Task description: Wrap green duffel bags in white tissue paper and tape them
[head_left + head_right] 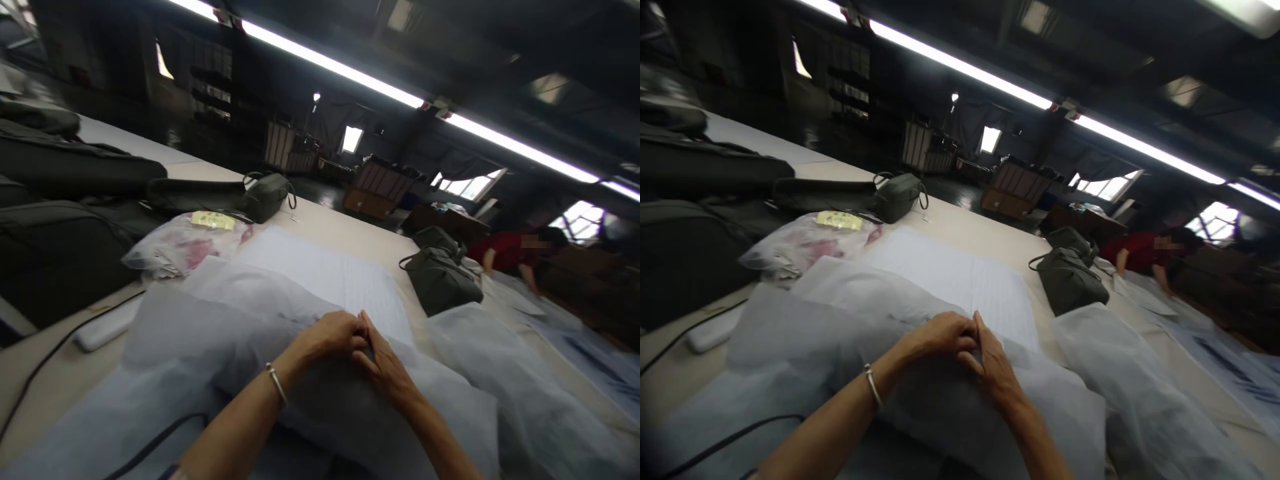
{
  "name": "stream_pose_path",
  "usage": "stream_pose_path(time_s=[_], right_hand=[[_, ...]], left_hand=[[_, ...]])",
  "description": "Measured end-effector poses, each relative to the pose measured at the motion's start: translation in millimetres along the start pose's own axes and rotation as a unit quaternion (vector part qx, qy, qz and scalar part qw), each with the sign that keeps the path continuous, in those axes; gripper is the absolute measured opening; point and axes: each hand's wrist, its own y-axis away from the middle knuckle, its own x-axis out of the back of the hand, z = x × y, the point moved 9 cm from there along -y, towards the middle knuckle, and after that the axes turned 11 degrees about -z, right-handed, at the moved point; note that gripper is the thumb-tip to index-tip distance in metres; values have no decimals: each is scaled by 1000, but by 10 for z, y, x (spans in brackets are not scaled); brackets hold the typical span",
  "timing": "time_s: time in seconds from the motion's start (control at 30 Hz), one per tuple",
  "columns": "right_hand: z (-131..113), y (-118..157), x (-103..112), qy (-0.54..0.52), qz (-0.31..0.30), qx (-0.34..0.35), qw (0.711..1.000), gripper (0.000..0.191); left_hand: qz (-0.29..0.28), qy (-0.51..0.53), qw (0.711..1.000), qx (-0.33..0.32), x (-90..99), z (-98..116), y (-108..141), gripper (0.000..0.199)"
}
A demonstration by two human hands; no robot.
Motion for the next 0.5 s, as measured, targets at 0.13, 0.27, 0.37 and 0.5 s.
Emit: stream_pose_path(time_s=[0.13,0.27,0.37,0.5], right_hand=[[150,-108,-61,69,-7,5,998,73],[95,-109,-33,91,-7,35,995,64],[51,-102,-19,79,0,48,996,61],[43,-80,0,38,4,41,998,61]], left_hand=[[85,-32,996,-13,495,-200,649,27],[71,-111,990,46,718,-596,1239,38],[46,-128,987,89,715,-861,1428,31],[46,-98,991,84,699,-985,1469,14]])
